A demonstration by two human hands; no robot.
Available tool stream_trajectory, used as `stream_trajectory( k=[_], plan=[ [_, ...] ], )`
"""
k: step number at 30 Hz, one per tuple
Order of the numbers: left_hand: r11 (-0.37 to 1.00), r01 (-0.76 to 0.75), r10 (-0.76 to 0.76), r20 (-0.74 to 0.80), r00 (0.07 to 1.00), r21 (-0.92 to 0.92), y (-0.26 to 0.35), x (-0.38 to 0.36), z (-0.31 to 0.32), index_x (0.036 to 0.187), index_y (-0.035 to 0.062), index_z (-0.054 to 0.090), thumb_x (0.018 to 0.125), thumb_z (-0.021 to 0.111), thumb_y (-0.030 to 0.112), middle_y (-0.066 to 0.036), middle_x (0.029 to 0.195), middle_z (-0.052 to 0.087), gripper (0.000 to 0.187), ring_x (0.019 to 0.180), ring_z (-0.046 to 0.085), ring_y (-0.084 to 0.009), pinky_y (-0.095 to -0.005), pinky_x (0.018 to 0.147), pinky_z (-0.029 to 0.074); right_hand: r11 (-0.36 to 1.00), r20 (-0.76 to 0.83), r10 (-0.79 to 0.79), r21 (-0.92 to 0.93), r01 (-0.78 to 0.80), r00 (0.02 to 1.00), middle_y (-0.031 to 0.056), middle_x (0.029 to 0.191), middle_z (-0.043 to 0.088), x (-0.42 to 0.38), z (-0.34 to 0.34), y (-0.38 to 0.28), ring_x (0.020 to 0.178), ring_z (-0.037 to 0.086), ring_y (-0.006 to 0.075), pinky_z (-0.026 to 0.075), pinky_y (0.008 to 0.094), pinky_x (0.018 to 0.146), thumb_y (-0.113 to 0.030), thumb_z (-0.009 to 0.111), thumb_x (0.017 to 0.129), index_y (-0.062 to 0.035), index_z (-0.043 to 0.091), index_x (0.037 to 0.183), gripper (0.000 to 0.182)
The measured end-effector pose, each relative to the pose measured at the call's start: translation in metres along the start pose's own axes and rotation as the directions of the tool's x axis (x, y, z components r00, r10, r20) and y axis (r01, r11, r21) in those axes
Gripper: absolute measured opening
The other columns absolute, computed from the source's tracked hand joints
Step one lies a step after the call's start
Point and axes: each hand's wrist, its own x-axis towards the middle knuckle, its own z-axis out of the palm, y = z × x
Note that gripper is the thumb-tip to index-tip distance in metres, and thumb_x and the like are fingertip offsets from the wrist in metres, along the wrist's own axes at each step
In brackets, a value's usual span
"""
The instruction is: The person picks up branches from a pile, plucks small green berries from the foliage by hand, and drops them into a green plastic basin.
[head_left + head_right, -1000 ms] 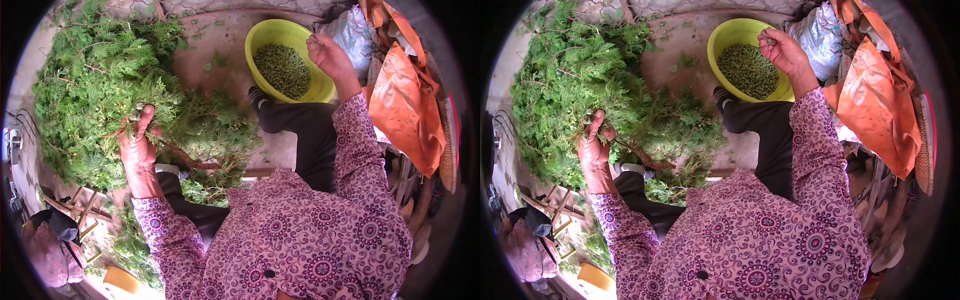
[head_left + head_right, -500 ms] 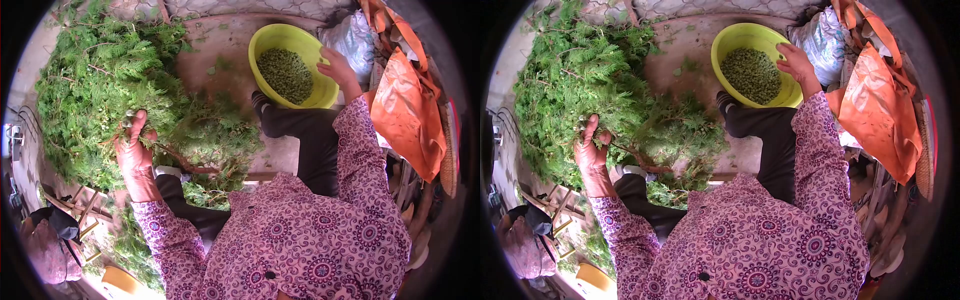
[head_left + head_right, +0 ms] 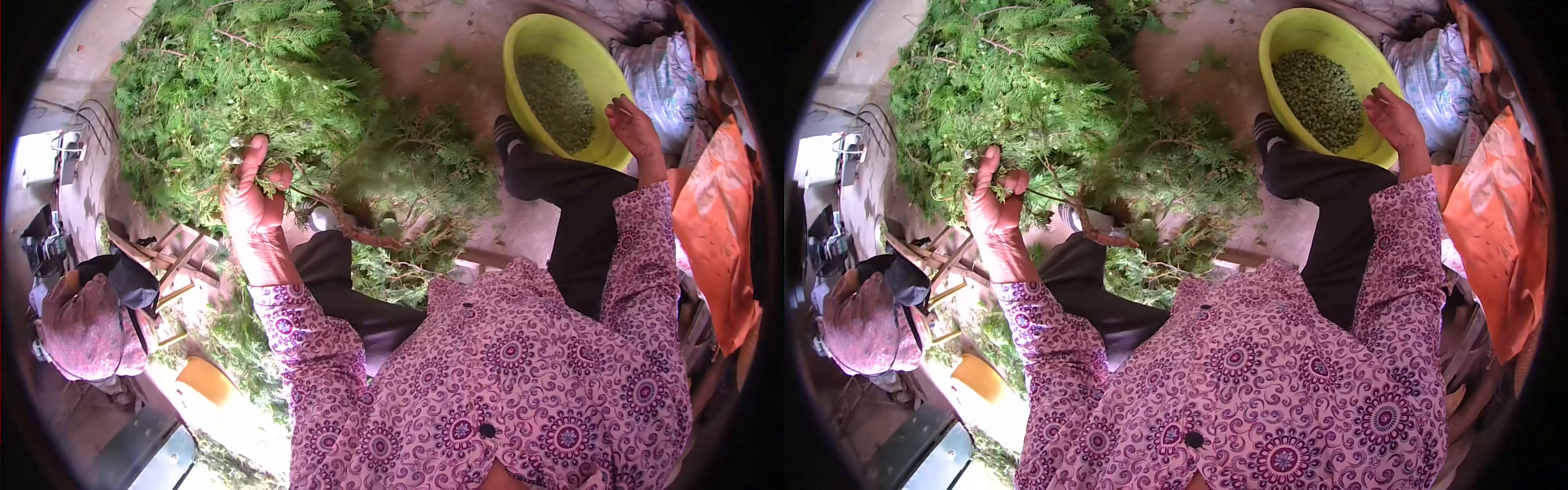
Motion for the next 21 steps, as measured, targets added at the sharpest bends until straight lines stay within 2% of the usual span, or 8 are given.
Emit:
stream_trajectory(
  k=[1,2,4,5,9,13,16,21],
  plan=[
    [0.999,-0.009,0.010,0.018,1.000,-0.036,0.001,0.005,-0.010,0.089,0.0047,0.057,0.063,0.072,0.005,-0.007,0.095,0.052,0.030,0.056,0.042,-0.0166,-0.0304,0.047,0.036,0.999,0.026,-0.008,0.050,0.006,1.000,0.0059,0.095,0.055,0.006,-0.008,-0.001,0.087,0.055,0.0159,0.046,0.0248,0.070,-0.025,0.061,0.080,-0.0037,0.052,0.100,0.031],
    [0.999,-0.009,0.010,0.016,1.000,-0.036,0.000,0.006,-0.017,0.089,0.0047,0.057,0.063,0.072,0.005,-0.007,0.095,0.052,0.030,0.056,0.042,-0.0166,-0.0304,0.047,0.036,0.995,0.052,-0.020,0.098,0.015,0.998,0.0072,0.097,0.054,0.012,-0.016,-0.001,0.088,0.055,0.0166,0.046,0.0247,0.070,-0.025,0.061,0.080,-0.0027,0.052,0.101,0.032],
    [0.993,-0.115,0.114,0.054,0.992,0.028,-0.001,0.007,-0.021,0.092,0.0072,0.053,0.061,0.074,0.006,0.004,0.054,0.031,0.037,0.051,0.032,-0.0119,-0.0276,0.048,0.029,0.995,0.003,-0.018,0.097,0.017,1.000,0.0102,0.099,0.054,0.014,-0.021,-0.001,0.089,0.055,0.0180,0.047,0.0245,0.069,-0.026,0.060,0.080,-0.0003,0.050,0.103,0.036],
    [0.998,-0.042,0.040,-0.038,0.998,-0.056,0.001,0.009,-0.021,0.093,0.0074,0.052,0.060,0.074,0.006,0.004,0.054,0.027,0.040,0.051,0.031,-0.0118,-0.0268,0.048,0.028,0.993,-0.006,-0.003,0.121,0.004,1.000,0.0110,0.098,0.054,0.017,-0.028,0.001,0.088,0.055,0.0185,0.048,0.0245,0.068,-0.027,0.060,0.080,0.0006,0.049,0.104,0.038],
    [0.998,-0.048,0.044,-0.082,0.996,-0.045,0.003,0.004,-0.014,0.094,0.0075,0.052,0.060,0.074,0.006,0.005,0.053,0.026,0.040,0.051,0.031,-0.0117,-0.0266,0.048,0.028,0.986,-0.051,0.019,0.166,-0.010,0.999,0.0119,0.099,0.053,0.021,-0.042,0.004,0.087,0.056,0.0193,0.049,0.0250,0.066,-0.028,0.059,0.080,0.0017,0.047,0.105,0.041],
    [0.999,-0.043,0.043,-0.042,0.998,-0.014,0.005,-0.002,-0.003,0.091,0.0080,0.053,0.063,0.073,0.004,0.002,0.060,0.038,0.035,0.052,0.034,-0.0129,-0.0277,0.048,0.030,0.974,-0.015,0.001,0.225,0.003,1.000,0.0126,0.097,0.055,0.020,-0.046,0.003,0.085,0.056,0.0198,0.049,0.0259,0.066,-0.028,0.059,0.081,0.0020,0.049,0.102,0.038],
    [0.992,-0.075,0.076,-0.011,0.997,0.101,-0.004,0.002,0.004,0.088,0.0086,0.053,0.067,0.071,0.004,0.000,0.074,0.050,0.028,0.054,0.038,-0.0132,-0.0260,0.048,0.034,0.908,0.118,-0.059,0.419,0.004,0.991,0.0131,0.087,0.058,0.026,-0.057,0.007,0.078,0.057,0.0203,0.049,0.0282,0.065,-0.028,0.057,0.082,0.0015,0.055,0.092,0.031],
    [0.993,-0.004,-0.004,0.068,0.998,0.118,-0.019,0.013,0.007,0.092,0.0076,0.055,0.064,0.074,0.007,-0.002,0.084,0.055,0.034,0.058,0.041,-0.0110,-0.0249,0.048,0.035,0.792,-0.080,-0.138,0.590,0.159,0.987,0.0146,0.085,0.058,-0.024,-0.039,0.005,0.074,0.058,0.0197,0.048,0.0275,0.059,-0.030,0.053,0.084,0.0014,0.052,0.092,0.033]
  ],
)
